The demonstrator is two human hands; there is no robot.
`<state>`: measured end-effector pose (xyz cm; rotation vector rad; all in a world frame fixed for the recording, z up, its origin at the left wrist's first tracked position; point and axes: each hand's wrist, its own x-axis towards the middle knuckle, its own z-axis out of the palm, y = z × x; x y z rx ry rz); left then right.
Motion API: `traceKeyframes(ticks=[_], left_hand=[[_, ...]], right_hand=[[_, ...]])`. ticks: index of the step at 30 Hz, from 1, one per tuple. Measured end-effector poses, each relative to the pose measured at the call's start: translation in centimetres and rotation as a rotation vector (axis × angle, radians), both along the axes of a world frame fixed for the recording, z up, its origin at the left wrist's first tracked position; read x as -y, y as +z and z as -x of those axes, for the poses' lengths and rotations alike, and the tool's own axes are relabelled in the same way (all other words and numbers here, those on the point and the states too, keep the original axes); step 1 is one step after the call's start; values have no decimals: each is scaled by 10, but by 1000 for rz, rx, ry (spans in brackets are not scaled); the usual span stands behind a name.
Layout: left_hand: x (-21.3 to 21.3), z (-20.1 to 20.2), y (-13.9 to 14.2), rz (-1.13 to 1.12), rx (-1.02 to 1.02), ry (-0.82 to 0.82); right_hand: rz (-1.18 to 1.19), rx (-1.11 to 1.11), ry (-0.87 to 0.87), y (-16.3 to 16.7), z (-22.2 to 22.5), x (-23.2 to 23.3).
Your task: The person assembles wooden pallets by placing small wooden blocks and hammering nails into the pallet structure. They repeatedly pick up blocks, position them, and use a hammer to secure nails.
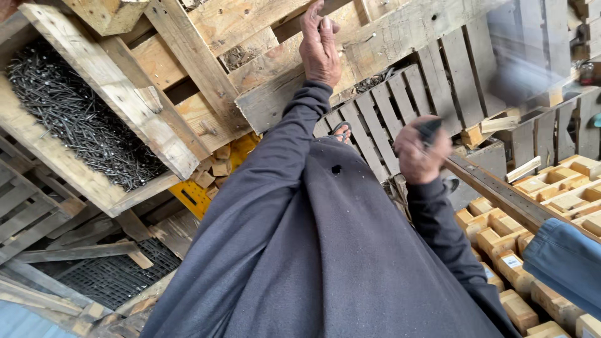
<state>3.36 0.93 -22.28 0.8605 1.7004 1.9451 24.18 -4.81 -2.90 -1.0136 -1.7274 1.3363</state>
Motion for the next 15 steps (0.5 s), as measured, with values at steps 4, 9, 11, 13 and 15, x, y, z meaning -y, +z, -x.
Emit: traceKeyframes(ticks=[4,9,11,13,15], left_hand=[[-6,0,0,76,-22,27],[-6,-5,1,-45,-12,14],[-6,-6,-1,38,25,60],[-7,-5,-3,45,24,88],[-8,-2,-2,35,26,84]], right_hand=[[411,529,-118,1,-15,-6],[91,-78,-183,46,-31,-25],[-97,-359,-145,48,-24,-36],[-202,-454,-55,32,-11,-39],[-29,88,53,10,-1,-27]])
